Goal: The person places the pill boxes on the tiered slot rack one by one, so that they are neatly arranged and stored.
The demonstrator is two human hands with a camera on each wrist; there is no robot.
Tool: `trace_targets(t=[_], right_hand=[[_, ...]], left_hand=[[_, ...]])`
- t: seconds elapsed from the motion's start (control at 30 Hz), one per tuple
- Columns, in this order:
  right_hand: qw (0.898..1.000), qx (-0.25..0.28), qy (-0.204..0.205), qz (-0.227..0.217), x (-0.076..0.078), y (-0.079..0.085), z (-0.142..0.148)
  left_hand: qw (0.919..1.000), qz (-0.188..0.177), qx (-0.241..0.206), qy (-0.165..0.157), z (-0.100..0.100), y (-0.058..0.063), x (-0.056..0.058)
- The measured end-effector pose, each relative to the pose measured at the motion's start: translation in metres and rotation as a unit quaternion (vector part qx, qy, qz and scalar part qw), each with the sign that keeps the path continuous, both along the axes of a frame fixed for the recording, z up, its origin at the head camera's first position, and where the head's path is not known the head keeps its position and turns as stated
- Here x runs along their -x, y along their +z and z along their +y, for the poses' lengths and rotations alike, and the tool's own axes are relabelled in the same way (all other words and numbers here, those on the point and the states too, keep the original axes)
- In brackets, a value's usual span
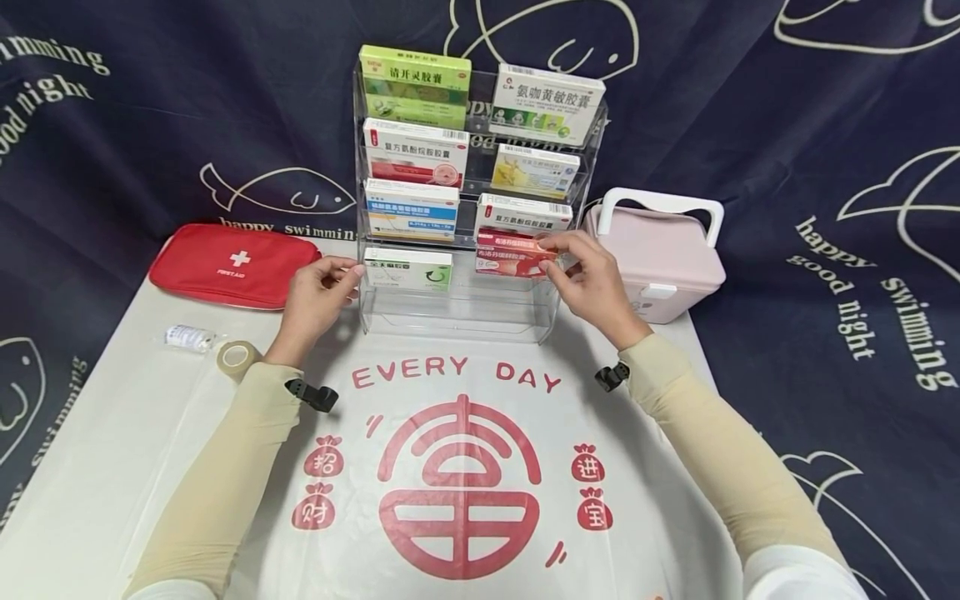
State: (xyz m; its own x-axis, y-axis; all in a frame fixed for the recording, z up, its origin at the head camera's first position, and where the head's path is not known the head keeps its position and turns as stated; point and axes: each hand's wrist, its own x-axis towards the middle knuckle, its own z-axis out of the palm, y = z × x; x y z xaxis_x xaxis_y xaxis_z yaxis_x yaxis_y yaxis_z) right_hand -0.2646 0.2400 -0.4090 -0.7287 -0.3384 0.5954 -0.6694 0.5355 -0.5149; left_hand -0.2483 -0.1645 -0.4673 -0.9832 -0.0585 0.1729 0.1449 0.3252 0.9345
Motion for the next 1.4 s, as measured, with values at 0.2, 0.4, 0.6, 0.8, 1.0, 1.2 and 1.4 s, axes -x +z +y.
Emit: trace_targets(t=[0.2,0.4,0.6,0.8,1.0,1.2,1.4], right_hand=[[0.998,-0.063,-0.005,0.015,0.000,-0.003,0.003],[0.987,-0.153,-0.020,0.049,0.001,-0.005,0.004],[0.974,-0.209,-0.030,0.077,-0.001,0.002,0.004],[0.960,-0.268,-0.041,0.066,-0.003,0.012,0.004],[0.951,-0.301,-0.047,0.060,-0.004,0.014,0.007],[0.945,-0.316,-0.045,0.076,-0.004,0.014,0.010],[0.943,-0.323,-0.047,0.068,-0.004,0.012,0.011]], left_hand=[[1.0000,-0.001,0.001,-0.001,0.000,0.000,0.000],[1.0000,-0.001,0.001,0.000,-0.001,-0.001,0.002],[1.0000,-0.003,0.000,-0.002,-0.001,0.000,0.002],[1.0000,-0.004,0.000,0.001,-0.001,0.000,0.002],[1.0000,-0.006,0.001,0.001,-0.001,0.000,0.001],[1.0000,-0.005,0.001,0.003,-0.002,-0.002,0.001],[1.0000,-0.005,0.003,0.006,-0.003,-0.003,0.001]])
